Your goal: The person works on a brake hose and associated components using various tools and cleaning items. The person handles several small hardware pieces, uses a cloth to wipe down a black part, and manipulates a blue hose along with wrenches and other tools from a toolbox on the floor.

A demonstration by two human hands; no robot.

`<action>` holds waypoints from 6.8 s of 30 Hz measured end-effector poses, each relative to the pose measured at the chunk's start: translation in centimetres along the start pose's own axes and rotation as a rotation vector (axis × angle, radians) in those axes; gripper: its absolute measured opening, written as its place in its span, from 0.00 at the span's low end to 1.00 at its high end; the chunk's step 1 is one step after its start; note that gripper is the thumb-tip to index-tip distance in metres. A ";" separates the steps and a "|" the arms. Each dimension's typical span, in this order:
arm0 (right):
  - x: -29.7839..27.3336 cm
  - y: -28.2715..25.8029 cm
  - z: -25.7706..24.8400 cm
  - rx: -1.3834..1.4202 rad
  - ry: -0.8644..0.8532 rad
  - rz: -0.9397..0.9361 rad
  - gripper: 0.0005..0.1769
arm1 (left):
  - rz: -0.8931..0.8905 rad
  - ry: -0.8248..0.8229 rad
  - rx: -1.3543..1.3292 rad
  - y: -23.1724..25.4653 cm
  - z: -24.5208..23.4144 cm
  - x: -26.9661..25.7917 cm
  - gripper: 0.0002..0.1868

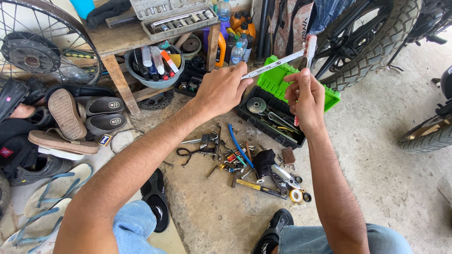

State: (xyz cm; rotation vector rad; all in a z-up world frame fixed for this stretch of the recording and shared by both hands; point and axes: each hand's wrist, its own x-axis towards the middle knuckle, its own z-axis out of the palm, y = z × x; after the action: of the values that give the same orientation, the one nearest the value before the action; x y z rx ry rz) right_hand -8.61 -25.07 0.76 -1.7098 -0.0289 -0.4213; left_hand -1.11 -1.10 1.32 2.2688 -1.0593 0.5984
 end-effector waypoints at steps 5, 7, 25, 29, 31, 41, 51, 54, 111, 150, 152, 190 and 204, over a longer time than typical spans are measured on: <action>0.1 2.1 1.4 -0.190 -0.049 -0.046 0.28 | -0.005 0.003 0.052 -0.2 0.0 0.1 0.15; -0.8 3.2 3.2 -0.291 -0.159 -0.054 0.26 | -0.006 0.004 0.071 -0.1 0.2 0.0 0.15; 0.8 2.6 -1.1 -0.221 0.003 -0.128 0.25 | -0.009 -0.019 0.139 -0.7 0.0 -0.1 0.16; 0.2 2.4 -0.5 -0.177 0.058 -0.041 0.26 | -0.006 -0.003 0.134 -0.7 -0.2 0.0 0.16; -0.1 2.8 0.1 -0.092 0.054 0.033 0.26 | -0.017 -0.023 0.130 -0.7 -0.2 0.0 0.16; -2.1 4.4 4.8 -0.377 -0.262 -0.070 0.24 | -0.008 -0.023 0.138 -1.1 0.8 -0.1 0.15; -0.2 3.9 1.6 -0.542 -0.211 -0.145 0.24 | -0.044 -0.046 0.132 -1.6 0.5 -0.2 0.16; 0.8 4.2 -0.5 -0.542 -0.079 -0.165 0.25 | -0.065 -0.048 0.133 -1.6 0.1 -0.2 0.16; -10.2 45.3 5.1 -0.817 -0.192 0.187 0.13 | -0.336 -0.432 -0.045 -11.5 15.6 -6.2 0.13; -5.0 30.6 -4.4 -0.032 0.266 0.518 0.24 | -0.362 -0.319 -0.217 -6.6 18.1 -5.4 0.14; -3.3 27.8 -3.4 0.063 0.271 0.451 0.23 | -0.388 -0.271 -0.238 -6.1 17.7 -5.9 0.14; 0.2 0.8 4.9 -0.859 0.194 -0.848 0.35 | -0.019 -0.085 0.199 1.7 0.6 0.6 0.18; -0.4 -1.2 4.2 -0.895 0.256 -0.826 0.28 | 0.028 0.059 0.170 1.9 0.3 -1.6 0.13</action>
State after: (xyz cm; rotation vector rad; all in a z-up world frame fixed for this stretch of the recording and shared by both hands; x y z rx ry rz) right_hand -8.19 -20.74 1.22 -2.4592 -0.4245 -1.4246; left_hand -3.56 -1.41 0.71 2.3678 -1.0483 0.7893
